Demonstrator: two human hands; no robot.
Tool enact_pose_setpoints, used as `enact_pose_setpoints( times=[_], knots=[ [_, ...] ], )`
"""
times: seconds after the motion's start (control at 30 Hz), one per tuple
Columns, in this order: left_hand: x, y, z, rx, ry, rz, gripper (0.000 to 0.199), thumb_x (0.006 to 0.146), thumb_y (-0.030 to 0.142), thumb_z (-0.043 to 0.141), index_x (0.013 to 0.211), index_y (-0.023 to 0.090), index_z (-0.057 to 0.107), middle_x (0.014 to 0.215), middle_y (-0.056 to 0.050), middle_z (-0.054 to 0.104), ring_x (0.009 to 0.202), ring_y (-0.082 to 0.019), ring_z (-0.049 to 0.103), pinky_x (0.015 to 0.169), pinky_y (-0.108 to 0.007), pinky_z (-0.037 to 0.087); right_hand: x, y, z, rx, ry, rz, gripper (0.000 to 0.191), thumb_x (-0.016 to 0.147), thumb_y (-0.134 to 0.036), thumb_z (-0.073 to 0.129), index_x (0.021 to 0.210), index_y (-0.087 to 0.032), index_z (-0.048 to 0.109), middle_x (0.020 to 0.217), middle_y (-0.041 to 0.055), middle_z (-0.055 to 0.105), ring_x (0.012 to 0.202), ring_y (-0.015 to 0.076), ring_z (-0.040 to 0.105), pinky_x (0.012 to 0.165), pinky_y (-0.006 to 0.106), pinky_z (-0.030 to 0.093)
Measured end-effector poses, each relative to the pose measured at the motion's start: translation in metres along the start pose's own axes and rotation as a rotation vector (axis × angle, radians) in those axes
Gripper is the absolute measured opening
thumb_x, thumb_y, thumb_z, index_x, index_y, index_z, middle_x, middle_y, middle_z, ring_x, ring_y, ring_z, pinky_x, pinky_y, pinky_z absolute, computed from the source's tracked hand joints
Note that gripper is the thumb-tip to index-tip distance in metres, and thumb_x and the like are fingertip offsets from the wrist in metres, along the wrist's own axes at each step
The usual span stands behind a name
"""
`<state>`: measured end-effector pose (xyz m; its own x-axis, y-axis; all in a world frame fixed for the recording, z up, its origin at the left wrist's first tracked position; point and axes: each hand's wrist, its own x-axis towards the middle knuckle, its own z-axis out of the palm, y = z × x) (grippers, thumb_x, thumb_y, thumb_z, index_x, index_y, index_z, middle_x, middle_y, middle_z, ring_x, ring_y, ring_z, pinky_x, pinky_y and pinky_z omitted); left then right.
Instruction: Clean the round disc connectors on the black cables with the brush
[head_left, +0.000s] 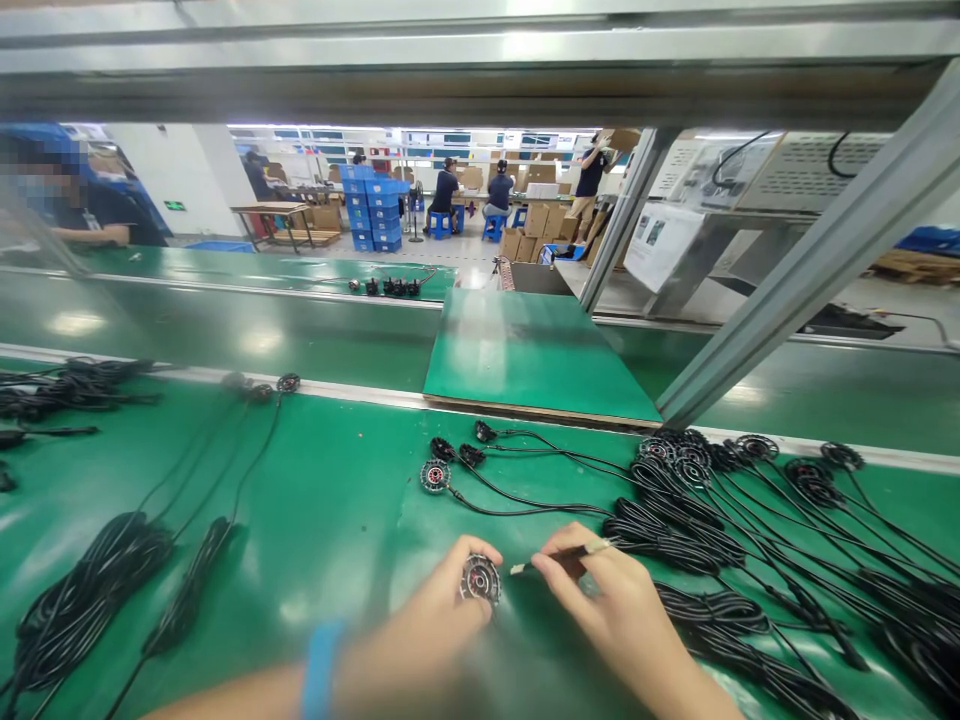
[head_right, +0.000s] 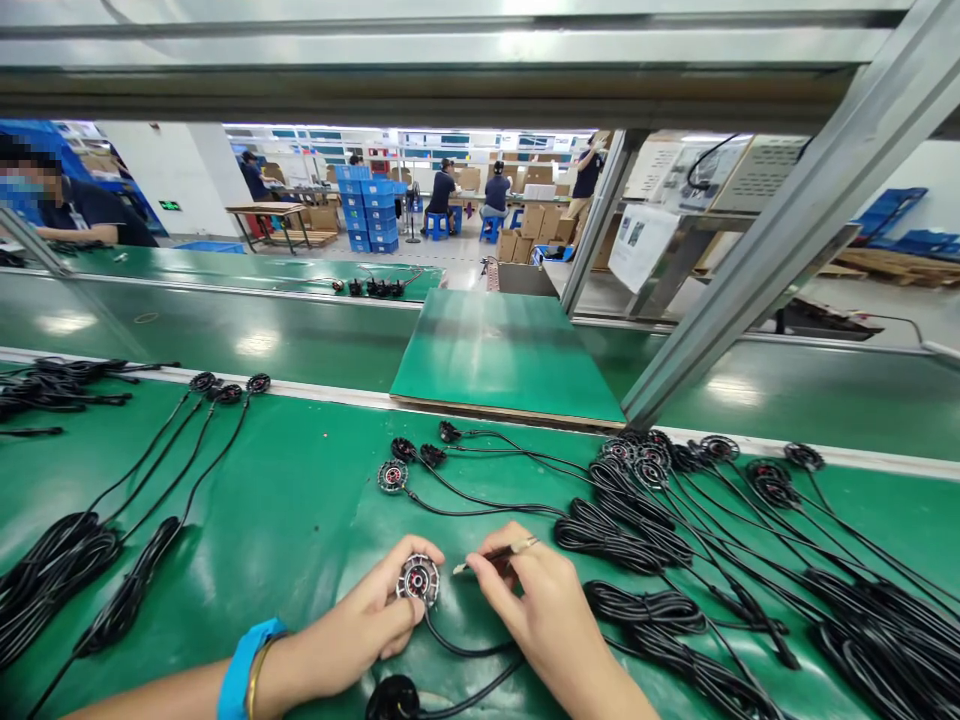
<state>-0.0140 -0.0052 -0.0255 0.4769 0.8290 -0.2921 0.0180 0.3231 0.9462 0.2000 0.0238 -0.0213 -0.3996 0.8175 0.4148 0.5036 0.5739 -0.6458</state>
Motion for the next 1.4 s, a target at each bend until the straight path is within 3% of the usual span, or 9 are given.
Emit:
enact_pose_setpoints(
  times=[0.13, 0.3, 0.43, 0.6, 0.8, 0.97, 1.07, 1.27, 1.4],
  knots=[
    [-0.003, 0.004, -0.001, 0.063, -0.005, -0.006, 0.033, 0.082, 0.017, 0.048, 0.114, 0.024, 0.044, 0.075, 0.007, 0.040, 0.062, -0.010, 0.037, 0.060, -0.023, 0.030, 0.001, -0.006, 0.001, -0.017, -0.038, -0.036, 0.015, 0.096, -0.022, 0.057, 0.085, -0.021, 0.067, 0.079, -0.0001, 0.068, 0.069, 0.0145, 0.065, 0.064, 0.024, 0.050],
    [-0.007, 0.015, 0.002, 0.124, -0.033, 0.055, 0.026, 0.085, 0.018, 0.047, 0.111, 0.021, 0.044, 0.089, 0.001, 0.048, 0.080, -0.015, 0.044, 0.075, -0.028, 0.036, 0.002, -0.022, 0.004, 0.136, 0.133, -0.054, 0.011, 0.093, -0.023, 0.063, 0.084, -0.023, 0.069, 0.077, -0.0005, 0.072, 0.067, 0.0142, 0.068, 0.063, 0.021, 0.054],
    [-0.007, 0.020, 0.004, 0.118, -0.047, 0.062, 0.022, 0.087, 0.022, 0.049, 0.108, 0.020, 0.044, 0.093, 0.000, 0.048, 0.089, -0.017, 0.045, 0.085, -0.031, 0.037, 0.002, -0.027, 0.010, 0.179, 0.079, -0.085, 0.010, 0.093, -0.024, 0.063, 0.087, -0.023, 0.071, 0.078, -0.0004, 0.073, 0.067, 0.0145, 0.069, 0.063, 0.020, 0.055],
    [-0.009, 0.019, 0.005, 0.129, -0.035, 0.080, 0.020, 0.089, 0.027, 0.051, 0.108, 0.021, 0.045, 0.094, -0.001, 0.051, 0.094, -0.018, 0.046, 0.091, -0.033, 0.036, 0.000, -0.028, 0.017, 0.175, 0.077, 0.005, 0.018, 0.094, -0.024, 0.059, 0.081, -0.024, 0.071, 0.075, -0.0011, 0.072, 0.064, 0.0141, 0.068, 0.063, 0.019, 0.054],
    [-0.009, 0.021, 0.007, 0.102, -0.018, 0.044, 0.020, 0.089, 0.030, 0.050, 0.105, 0.019, 0.044, 0.089, -0.001, 0.050, 0.091, -0.019, 0.047, 0.089, -0.033, 0.037, -0.001, -0.033, 0.024, 0.167, 0.014, 0.076, 0.024, 0.097, -0.024, 0.054, 0.079, -0.024, 0.070, 0.076, -0.0010, 0.071, 0.067, 0.0134, 0.067, 0.062, 0.019, 0.050],
    [-0.009, 0.018, 0.008, 0.121, 0.007, 0.053, 0.015, 0.088, 0.024, 0.048, 0.102, 0.019, 0.045, 0.093, -0.001, 0.049, 0.093, -0.018, 0.046, 0.092, -0.033, 0.037, 0.002, -0.030, 0.026, 0.104, -0.056, -0.051, 0.025, 0.099, -0.027, 0.049, 0.083, -0.021, 0.067, 0.073, 0.0012, 0.067, 0.064, 0.0148, 0.063, 0.062, 0.024, 0.046],
    [-0.008, 0.015, 0.008, 0.063, -0.005, 0.061, 0.017, 0.088, 0.026, 0.050, 0.103, 0.020, 0.045, 0.092, 0.000, 0.050, 0.090, -0.017, 0.046, 0.086, -0.030, 0.038, 0.002, -0.028, 0.025, 0.107, -0.084, -0.033, 0.025, 0.099, -0.028, 0.049, 0.083, -0.021, 0.067, 0.074, 0.0009, 0.066, 0.064, 0.0147, 0.062, 0.062, 0.025, 0.045],
    [-0.002, 0.007, 0.008, -0.109, -0.034, -0.018, 0.030, 0.087, 0.033, 0.054, 0.111, 0.022, 0.038, 0.079, 0.006, 0.044, 0.062, -0.009, 0.038, 0.063, -0.024, 0.033, -0.004, -0.032, 0.022, 0.171, 0.091, 0.057, 0.024, 0.098, -0.029, 0.053, 0.081, -0.024, 0.069, 0.076, -0.0005, 0.070, 0.066, 0.0149, 0.066, 0.065, 0.022, 0.050],
    [0.000, 0.001, 0.005, -0.153, -0.036, 0.021, 0.028, 0.087, 0.029, 0.055, 0.109, 0.022, 0.040, 0.078, 0.007, 0.041, 0.062, -0.008, 0.035, 0.064, -0.023, 0.031, -0.004, -0.030, 0.023, 0.205, 0.056, 0.002, 0.016, 0.096, -0.024, 0.055, 0.088, -0.024, 0.068, 0.081, -0.0015, 0.070, 0.072, 0.0136, 0.066, 0.068, 0.021, 0.051]
  ],
)
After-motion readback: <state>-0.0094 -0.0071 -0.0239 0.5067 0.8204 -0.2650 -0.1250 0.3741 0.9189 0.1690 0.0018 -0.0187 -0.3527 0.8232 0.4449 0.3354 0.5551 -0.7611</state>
